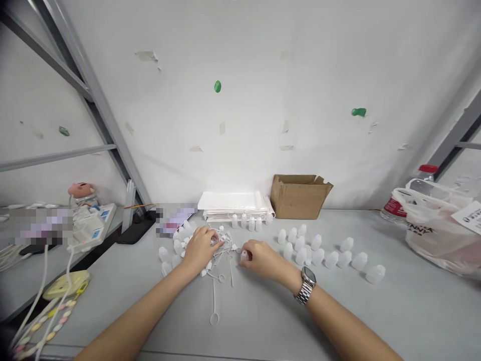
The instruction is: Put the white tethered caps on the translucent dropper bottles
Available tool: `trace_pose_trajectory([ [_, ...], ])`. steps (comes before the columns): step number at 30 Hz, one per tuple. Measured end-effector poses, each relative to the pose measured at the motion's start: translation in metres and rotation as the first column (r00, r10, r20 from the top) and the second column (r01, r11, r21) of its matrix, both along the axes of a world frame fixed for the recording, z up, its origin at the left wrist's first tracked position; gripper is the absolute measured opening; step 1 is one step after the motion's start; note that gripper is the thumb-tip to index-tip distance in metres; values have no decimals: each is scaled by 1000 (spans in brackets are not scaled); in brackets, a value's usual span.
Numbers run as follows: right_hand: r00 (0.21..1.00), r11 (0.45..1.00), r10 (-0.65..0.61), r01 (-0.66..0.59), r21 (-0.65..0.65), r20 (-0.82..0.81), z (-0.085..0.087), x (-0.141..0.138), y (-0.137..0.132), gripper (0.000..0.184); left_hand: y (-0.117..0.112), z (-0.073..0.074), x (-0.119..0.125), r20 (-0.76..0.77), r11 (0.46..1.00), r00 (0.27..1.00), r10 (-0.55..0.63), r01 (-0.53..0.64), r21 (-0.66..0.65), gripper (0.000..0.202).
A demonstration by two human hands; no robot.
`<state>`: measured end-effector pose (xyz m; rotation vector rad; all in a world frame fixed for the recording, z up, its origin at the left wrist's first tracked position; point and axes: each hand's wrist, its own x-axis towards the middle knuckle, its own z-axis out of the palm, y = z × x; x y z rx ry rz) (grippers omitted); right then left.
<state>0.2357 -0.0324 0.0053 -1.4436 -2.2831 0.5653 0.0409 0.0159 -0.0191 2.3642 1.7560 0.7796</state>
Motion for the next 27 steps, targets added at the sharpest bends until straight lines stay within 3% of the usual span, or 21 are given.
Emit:
trace_pose_trajectory([
  [4, 997, 999, 6, -8, -31, -81, -9, -1, -4, 10, 1, -3, -2, 92, 998, 996, -3, 9, -58, 9],
  [10, 981, 998, -49, 53, 18, -190, -5, -11, -11, 21, 1, 5, -9, 229, 999, 973, 0, 9, -41, 9],
  [12, 966, 996, -71, 84, 42, -250, -4, -12, -11, 22, 2, 10, -12, 441, 999, 897, -22, 41, -34, 8],
  [15, 925, 991, -128, 134, -10, -357, -4, -13, -11, 25, 2, 15, -14, 699, 989, 714, -44, 128, -69, 11],
  [17, 896, 988, -148, 117, -99, -419, -4, -14, -13, 26, 2, 15, -14, 739, 979, 673, -36, 171, -108, 17],
  [20, 886, 989, -77, 9, -149, -458, -2, -18, -20, 24, 2, 13, -12, 804, 967, 594, -13, 212, -140, 22],
  [24, 926, 997, 31, -57, -59, -377, 0, -27, -28, 26, 1, 17, -12, 875, 956, 484, 18, 249, -158, 30],
  [27, 947, 1000, 3, 4, 22, -320, -1, -31, -28, 30, -5, 23, -13, 939, 880, 337, 66, 424, -214, 41],
])
